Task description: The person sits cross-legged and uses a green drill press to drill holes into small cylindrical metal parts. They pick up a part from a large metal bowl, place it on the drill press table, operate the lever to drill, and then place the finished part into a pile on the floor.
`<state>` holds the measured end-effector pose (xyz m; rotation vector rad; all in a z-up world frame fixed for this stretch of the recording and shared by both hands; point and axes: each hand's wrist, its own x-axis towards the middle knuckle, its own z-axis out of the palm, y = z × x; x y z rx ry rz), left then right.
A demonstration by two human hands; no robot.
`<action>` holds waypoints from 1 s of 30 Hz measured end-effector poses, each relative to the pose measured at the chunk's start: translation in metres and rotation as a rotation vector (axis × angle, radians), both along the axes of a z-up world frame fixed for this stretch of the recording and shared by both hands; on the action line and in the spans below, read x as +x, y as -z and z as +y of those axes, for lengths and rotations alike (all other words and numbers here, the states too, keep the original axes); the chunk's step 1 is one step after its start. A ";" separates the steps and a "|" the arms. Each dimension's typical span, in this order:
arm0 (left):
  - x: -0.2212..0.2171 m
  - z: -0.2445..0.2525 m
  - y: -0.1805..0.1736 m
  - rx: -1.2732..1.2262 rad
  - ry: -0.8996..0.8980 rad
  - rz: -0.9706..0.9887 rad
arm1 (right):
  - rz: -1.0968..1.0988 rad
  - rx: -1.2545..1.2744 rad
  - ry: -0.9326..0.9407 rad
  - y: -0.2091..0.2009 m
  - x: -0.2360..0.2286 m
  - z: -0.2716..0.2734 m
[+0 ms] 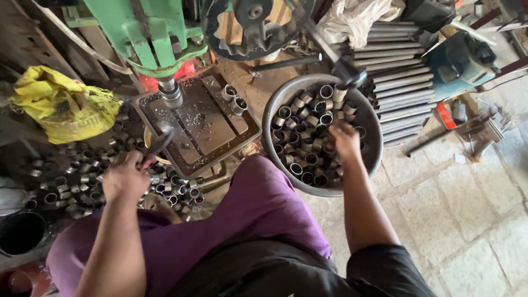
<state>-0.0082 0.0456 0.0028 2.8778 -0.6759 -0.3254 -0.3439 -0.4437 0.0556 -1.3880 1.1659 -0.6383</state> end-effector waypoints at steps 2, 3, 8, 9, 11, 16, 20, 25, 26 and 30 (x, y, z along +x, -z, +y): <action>-0.003 0.014 -0.009 0.042 0.003 -0.053 | 0.268 0.230 0.043 0.030 -0.002 -0.002; -0.005 0.019 -0.014 0.127 -0.028 -0.053 | 0.207 0.271 0.035 0.043 0.001 0.000; -0.001 0.038 -0.015 0.468 -0.309 0.032 | 0.095 0.372 0.058 0.072 0.008 0.015; 0.003 0.041 -0.013 0.502 -0.368 0.081 | 0.171 0.355 0.112 0.071 0.011 0.014; 0.003 0.053 -0.008 0.493 -0.448 0.130 | 0.145 0.252 0.144 0.071 0.013 0.017; 0.006 0.046 -0.014 0.338 -0.499 0.149 | 0.259 -0.315 0.047 0.070 0.012 0.008; -0.004 0.032 -0.030 0.199 -0.323 0.170 | 0.131 -0.216 0.048 0.074 0.011 0.006; -0.035 -0.011 -0.058 0.111 0.130 0.143 | -0.228 0.053 -0.230 0.052 0.043 0.047; -0.045 -0.024 -0.064 0.096 0.203 0.170 | -0.202 0.129 -0.230 0.044 0.054 0.062; -0.077 -0.052 -0.079 -0.068 0.391 0.123 | -0.537 0.317 -0.369 0.031 0.103 0.117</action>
